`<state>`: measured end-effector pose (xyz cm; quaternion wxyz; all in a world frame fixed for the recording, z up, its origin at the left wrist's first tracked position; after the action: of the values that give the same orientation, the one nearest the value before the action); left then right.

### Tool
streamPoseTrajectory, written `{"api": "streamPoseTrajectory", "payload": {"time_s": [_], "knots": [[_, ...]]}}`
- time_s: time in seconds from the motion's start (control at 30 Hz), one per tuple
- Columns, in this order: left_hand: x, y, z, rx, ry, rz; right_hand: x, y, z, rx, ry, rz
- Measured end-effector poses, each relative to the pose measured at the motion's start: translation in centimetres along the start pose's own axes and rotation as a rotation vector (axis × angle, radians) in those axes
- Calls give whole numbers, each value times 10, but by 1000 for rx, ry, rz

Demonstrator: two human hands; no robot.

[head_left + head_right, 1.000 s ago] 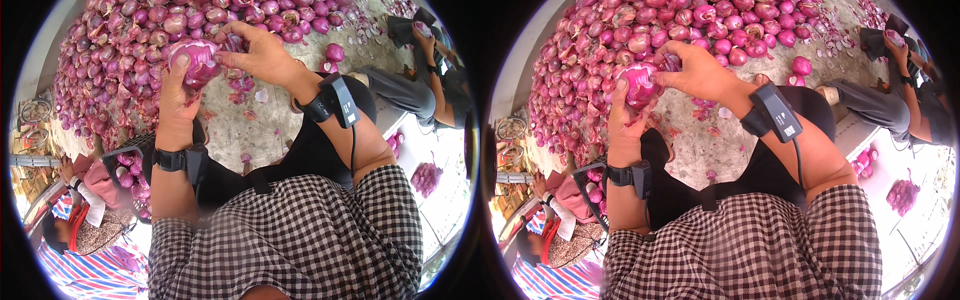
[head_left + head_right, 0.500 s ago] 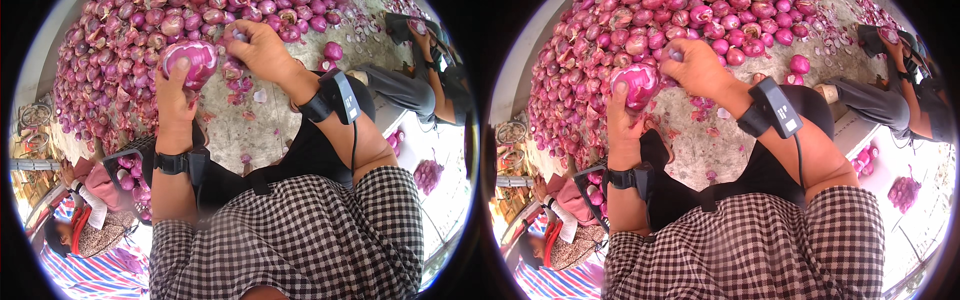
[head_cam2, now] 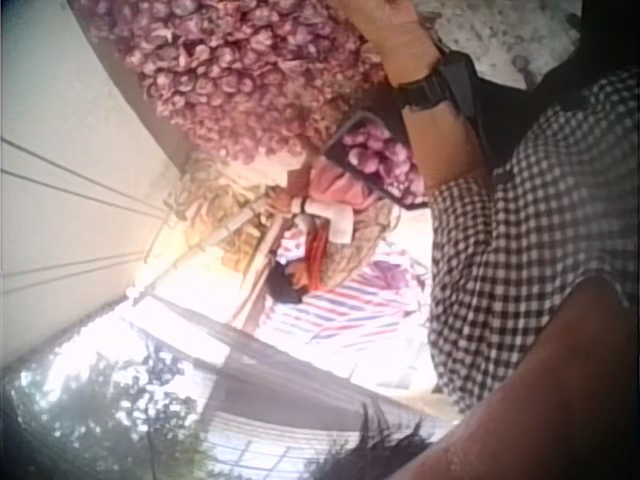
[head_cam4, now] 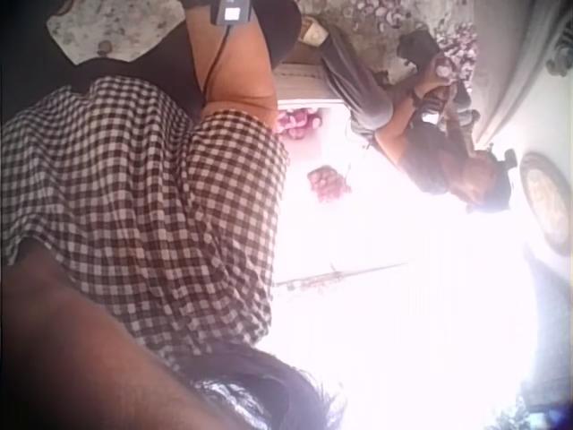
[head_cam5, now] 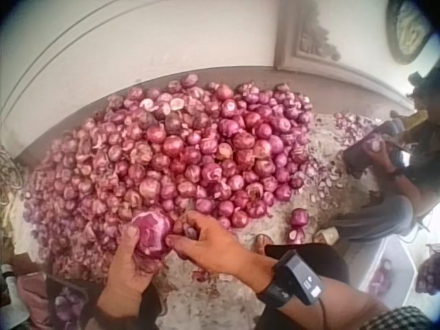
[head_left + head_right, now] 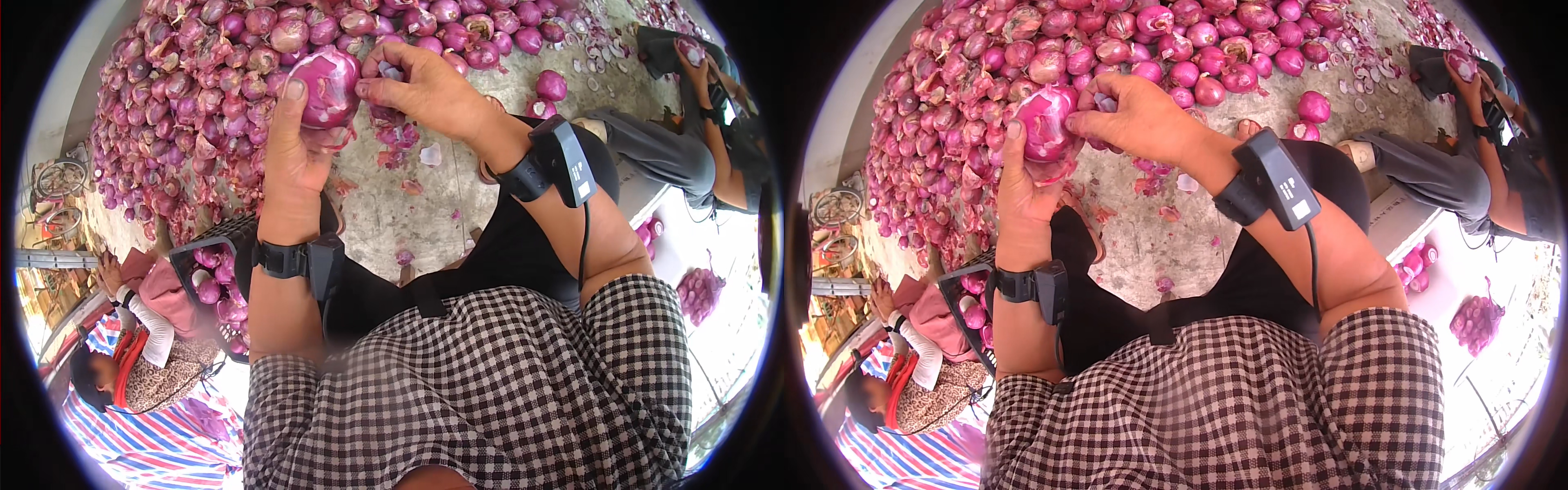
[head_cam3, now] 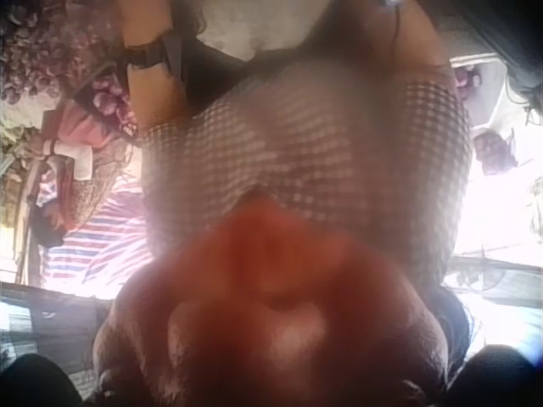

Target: Peel red onions by hand and place them in a basket.

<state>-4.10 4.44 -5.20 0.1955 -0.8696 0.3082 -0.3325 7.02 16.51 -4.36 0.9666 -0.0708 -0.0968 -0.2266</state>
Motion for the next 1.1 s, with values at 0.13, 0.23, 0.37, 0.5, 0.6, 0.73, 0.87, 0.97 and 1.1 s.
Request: {"api": "streamPoseTrajectory", "payload": {"time_s": [0.13, 0.23, 0.37, 0.5, 0.6, 0.73, 0.87, 0.97, 1.1], "knots": [[3, -14, -6, -79, -81, 75, 3, 3, 1, 284, 65, -93], [8, -18, -10, -85, -132, 47, 3, 0, 2, 334, 85, -112], [8, -19, -10, -145, -161, 64, 0, 1, -3, 304, 68, -107], [12, -26, -12, -192, -236, 77, 4, 3, 3, 325, 36, -116], [15, -30, -13, -249, -279, 77, 5, 5, 7, 358, 72, -170], [15, -32, -10, -234, -292, 76, 5, 8, 6, 350, 159, -217], [13, -23, -5, -81, -143, 55, 1, 7, 5, 146, 161, -180], [7, -11, 3, 83, 40, 5, 1, 6, 6, -15, 102, -121], [16, -27, 6, 149, 138, -77, -3, 13, 7, -49, 113, -179]]}}
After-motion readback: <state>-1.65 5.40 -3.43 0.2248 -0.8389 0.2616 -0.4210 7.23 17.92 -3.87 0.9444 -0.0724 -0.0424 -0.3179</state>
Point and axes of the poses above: each hand's wrist, its own x-axis away from the middle knuckle, its own y-axis out of the back of the hand, z = x × y, the point moved 7 cm from there along -x, towards the middle knuckle, and after that the axes turned 8 degrees about x, right-handed, at the moved point
